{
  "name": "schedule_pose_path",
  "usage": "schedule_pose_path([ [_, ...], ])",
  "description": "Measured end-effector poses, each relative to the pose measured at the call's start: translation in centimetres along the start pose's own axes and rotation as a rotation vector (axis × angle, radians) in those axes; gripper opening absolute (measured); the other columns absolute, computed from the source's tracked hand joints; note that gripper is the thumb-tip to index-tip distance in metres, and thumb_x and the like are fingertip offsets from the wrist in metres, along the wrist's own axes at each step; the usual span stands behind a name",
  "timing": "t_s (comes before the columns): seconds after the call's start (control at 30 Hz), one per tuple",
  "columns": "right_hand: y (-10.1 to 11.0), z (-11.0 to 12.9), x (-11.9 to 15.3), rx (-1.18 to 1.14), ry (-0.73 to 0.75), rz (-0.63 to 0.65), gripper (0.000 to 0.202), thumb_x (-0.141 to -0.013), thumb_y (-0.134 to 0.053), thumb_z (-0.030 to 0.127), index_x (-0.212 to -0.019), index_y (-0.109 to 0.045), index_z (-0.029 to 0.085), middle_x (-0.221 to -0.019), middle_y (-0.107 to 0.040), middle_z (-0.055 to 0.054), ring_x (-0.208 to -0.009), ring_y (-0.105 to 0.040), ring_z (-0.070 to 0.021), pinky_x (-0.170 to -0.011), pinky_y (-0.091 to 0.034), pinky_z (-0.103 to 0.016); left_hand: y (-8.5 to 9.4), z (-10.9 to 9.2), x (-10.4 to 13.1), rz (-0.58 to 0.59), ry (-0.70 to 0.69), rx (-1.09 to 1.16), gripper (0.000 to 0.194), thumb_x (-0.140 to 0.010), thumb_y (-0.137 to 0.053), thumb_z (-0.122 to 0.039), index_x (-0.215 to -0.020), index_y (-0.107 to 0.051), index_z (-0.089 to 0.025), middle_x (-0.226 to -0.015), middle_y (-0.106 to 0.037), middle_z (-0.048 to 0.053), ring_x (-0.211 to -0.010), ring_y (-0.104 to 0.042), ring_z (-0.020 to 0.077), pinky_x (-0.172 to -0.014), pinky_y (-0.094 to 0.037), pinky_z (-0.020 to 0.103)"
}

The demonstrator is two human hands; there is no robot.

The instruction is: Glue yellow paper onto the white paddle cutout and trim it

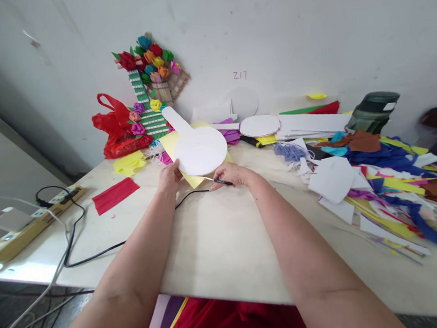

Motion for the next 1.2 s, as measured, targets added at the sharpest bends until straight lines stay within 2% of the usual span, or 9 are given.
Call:
schedule_pose_path([
  [0.13,-0.1,0.6,0.3,0.011,-0.023,0.011,0.042,-0.047,-0.072,0.045,-0.074,-0.065,0.013,-0.051,-0.051,0.003,-0.041,-0.037,-0.0048,-0.038,-0.030,-0.019,-0.1,0.1,0.2,0.028,-0.012,0.006,0.017,-0.061,-0.068,-0.024,-0.069,-0.059,-0.011,-0.059,-0.061,0.004,-0.054,-0.059,0.0142,-0.054,-0.048,0.026],
  [0.33,-0.2,0.7,0.4,0.007,-0.051,0.026,0.045,-0.048,-0.072,0.047,-0.077,-0.065,0.013,-0.052,-0.054,0.001,-0.042,-0.039,-0.0056,-0.037,-0.030,-0.019,-0.2,0.2,0.2,0.052,0.006,0.020,0.017,-0.062,-0.068,-0.023,-0.069,-0.059,-0.010,-0.060,-0.062,0.005,-0.054,-0.059,0.0154,-0.058,-0.049,0.029],
  [0.77,-0.1,0.2,0.0,0.009,0.001,-0.007,0.043,-0.044,-0.074,0.045,-0.072,-0.067,0.014,-0.055,-0.053,0.002,-0.048,-0.041,-0.0065,-0.046,-0.033,-0.021,-0.2,0.2,0.1,0.051,0.009,0.002,0.016,-0.062,-0.067,-0.023,-0.068,-0.059,-0.011,-0.060,-0.062,0.005,-0.052,-0.059,0.0140,-0.054,-0.048,0.026],
  [1.0,-0.2,1.4,0.4,0.018,-0.074,0.021,0.042,-0.046,-0.073,0.045,-0.073,-0.066,0.013,-0.044,-0.046,0.004,-0.041,-0.037,-0.0062,-0.039,-0.030,-0.020,-0.3,0.1,0.2,0.074,0.003,0.018,0.017,-0.061,-0.068,-0.023,-0.065,-0.057,-0.011,-0.060,-0.061,0.005,-0.053,-0.058,0.0138,-0.055,-0.048,0.027],
  [1.2,-0.1,1.6,0.5,0.038,-0.133,-0.004,0.039,-0.047,-0.074,0.042,-0.071,-0.066,0.013,-0.044,-0.048,0.004,-0.040,-0.038,-0.0051,-0.037,-0.031,-0.018,-0.4,-0.2,0.5,0.110,-0.004,0.028,0.019,-0.061,-0.070,-0.024,-0.065,-0.055,-0.012,-0.058,-0.060,0.002,-0.052,-0.057,0.0122,-0.053,-0.048,0.024],
])
Point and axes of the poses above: each hand's wrist, its own x-axis away from the middle knuckle, its own y-axis out of the back of the hand, z = x × y, the point moved 1 cm from there along -x, towards the middle knuckle
